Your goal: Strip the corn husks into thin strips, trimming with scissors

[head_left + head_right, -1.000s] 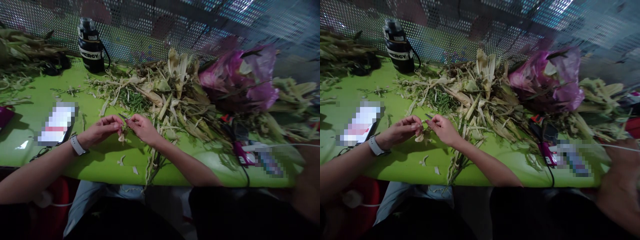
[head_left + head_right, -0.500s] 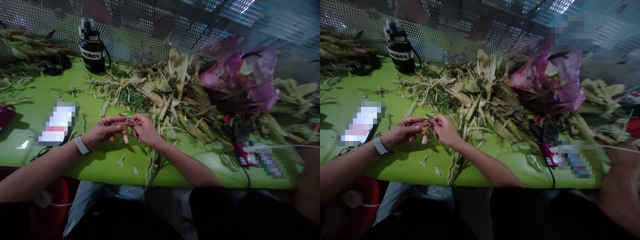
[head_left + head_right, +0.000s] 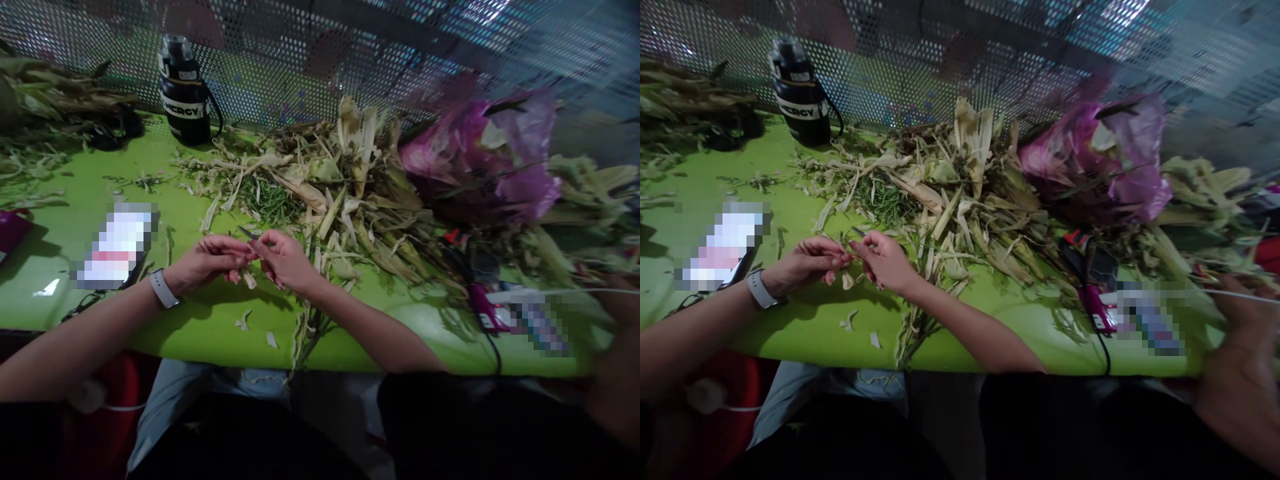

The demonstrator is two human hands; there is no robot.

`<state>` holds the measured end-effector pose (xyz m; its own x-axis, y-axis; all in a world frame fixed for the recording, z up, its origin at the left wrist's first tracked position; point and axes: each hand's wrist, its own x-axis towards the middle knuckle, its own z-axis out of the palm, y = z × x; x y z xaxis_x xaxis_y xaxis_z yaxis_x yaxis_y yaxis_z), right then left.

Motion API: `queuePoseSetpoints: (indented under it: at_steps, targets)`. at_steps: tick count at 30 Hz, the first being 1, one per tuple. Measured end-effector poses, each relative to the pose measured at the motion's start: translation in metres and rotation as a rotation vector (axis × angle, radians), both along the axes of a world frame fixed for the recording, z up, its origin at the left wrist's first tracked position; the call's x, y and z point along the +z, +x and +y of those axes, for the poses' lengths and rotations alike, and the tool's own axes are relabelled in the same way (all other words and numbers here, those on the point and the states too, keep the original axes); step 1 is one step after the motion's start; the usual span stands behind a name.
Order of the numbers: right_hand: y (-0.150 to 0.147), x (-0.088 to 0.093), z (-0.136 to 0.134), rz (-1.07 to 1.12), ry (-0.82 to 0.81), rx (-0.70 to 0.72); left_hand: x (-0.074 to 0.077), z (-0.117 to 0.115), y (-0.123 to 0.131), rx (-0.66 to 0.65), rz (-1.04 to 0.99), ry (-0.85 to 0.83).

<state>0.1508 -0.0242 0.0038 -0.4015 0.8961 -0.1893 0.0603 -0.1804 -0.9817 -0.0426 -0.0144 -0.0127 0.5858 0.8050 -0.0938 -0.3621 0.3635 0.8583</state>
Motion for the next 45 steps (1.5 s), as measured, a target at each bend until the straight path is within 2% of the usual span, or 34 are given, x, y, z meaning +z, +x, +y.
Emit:
queuePoseSetpoints:
  at_steps: [6,11,14,17,23,30,34,39,45]
  targets:
    - [-0.001,-0.008,-0.002,0.011,0.028,0.012,-0.001,-0.002,0.005,-0.044,-0.029,0.068]
    - [-0.004,-0.005,-0.007,0.041,0.124,-0.114,0.003,0.0,0.006,0.144,-0.047,-0.063]
    - [-0.005,-0.004,-0.009,0.066,0.196,-0.182,0.005,0.001,0.006,0.223,-0.032,-0.17]
    - [-0.006,-0.009,-0.009,0.066,0.288,-0.201,0.004,0.001,0.008,0.281,0.031,-0.198]
    - [-0.003,-0.02,-0.008,-0.011,0.441,-0.186,0.0,-0.005,0.01,0.142,0.209,-0.044]
    - [-0.001,-0.015,-0.009,-0.072,0.513,-0.183,0.008,-0.005,0.006,0.1,0.204,0.037]
    - [-0.002,-0.015,-0.01,-0.066,0.525,-0.184,0.007,-0.005,0.006,0.044,0.19,0.103]
    - [-0.001,-0.015,-0.009,-0.065,0.501,-0.15,0.005,-0.005,0.007,0.087,0.208,0.186]
    - [0.006,-0.005,-0.003,-0.119,0.434,-0.095,0.014,-0.004,0.002,0.168,0.304,0.396]
